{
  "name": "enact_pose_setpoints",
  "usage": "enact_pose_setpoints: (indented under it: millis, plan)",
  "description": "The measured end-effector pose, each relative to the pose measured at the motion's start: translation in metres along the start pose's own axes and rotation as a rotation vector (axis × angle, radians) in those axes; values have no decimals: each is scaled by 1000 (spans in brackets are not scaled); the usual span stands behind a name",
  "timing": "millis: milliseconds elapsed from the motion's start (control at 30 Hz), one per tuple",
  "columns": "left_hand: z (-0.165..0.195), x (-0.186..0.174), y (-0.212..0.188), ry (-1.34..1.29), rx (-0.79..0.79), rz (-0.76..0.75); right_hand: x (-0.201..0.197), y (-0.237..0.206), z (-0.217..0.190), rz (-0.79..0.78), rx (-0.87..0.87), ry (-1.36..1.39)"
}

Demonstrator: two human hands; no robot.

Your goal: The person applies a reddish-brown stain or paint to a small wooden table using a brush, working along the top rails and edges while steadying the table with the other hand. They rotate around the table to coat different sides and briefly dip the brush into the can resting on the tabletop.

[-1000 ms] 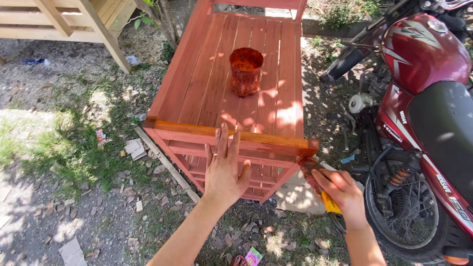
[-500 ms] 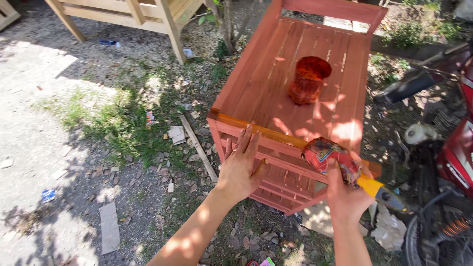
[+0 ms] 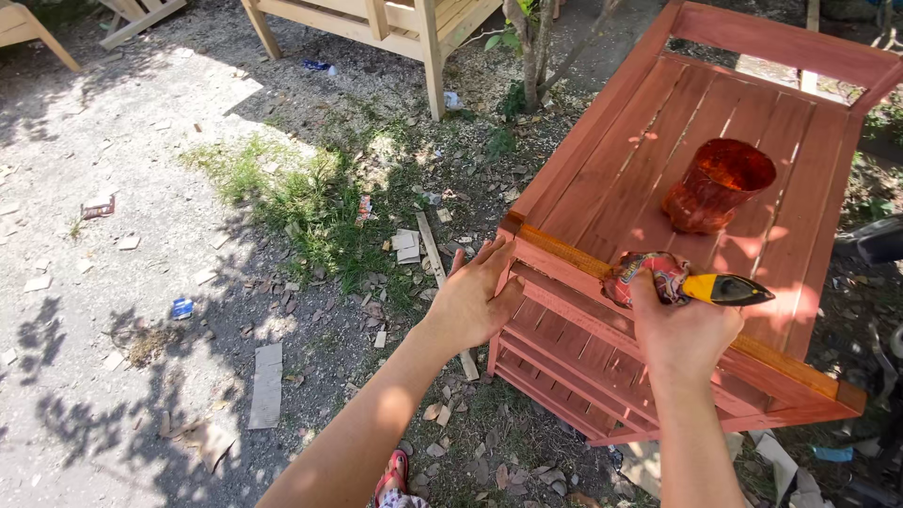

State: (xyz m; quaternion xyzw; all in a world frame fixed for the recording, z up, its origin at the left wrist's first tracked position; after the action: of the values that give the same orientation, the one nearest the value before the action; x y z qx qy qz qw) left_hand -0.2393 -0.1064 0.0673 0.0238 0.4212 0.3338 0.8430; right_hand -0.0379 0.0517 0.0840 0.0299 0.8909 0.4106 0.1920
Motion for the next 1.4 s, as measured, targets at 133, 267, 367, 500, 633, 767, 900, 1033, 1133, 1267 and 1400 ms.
enact_pose_setpoints:
  millis: [133, 267, 367, 500, 633, 767, 900, 1033, 1133, 1267, 1400]
  plan:
    - [-5, -6, -5, -15, -46, 33, 19, 2, -15, -34, -54, 40]
    - [-5, -8, -9, -20, -46, 97, 29, 6, -31, -59, -154, -105]
    - [-8, -10, -10, -10, -78, 134, 37, 10, -40, -143, -28, 29]
    - [-16, -21, -7, 52, -100, 171, 52, 19, -68, -244, -97, 68]
    - [-27, -45, -7, 55, -111, 260, 79, 30, -105, -347, -137, 120]
    - [-45, -86, -15, 93, -152, 369, 114, 35, -151, -463, -175, 231]
    - [-60, -140, -34, 108, -235, 487, 152, 27, -196, -616, -140, 236]
    - [-80, -198, -55, 122, -316, 543, 180, 7, -245, -653, -290, 320]
    - [-96, -226, -73, 93, -397, 584, 197, -12, -273, -687, -267, 362]
    - [-115, -261, -92, 148, -314, 668, 218, -35, -310, -712, -274, 383]
    - [-144, -285, -110, 161, -388, 694, 238, -59, -344, -780, -273, 360]
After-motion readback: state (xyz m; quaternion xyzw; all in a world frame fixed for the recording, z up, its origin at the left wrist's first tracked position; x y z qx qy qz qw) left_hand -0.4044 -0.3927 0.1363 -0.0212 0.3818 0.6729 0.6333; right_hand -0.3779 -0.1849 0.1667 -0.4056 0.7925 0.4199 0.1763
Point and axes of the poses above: each hand's wrist, its own y-axis towards the middle knuckle, its own x-axis out of the palm, z = x × y, the point moved 4 cm from there along y, towards the middle knuckle, and after that the axes turned 10 degrees about z, right-handed, at the moved point
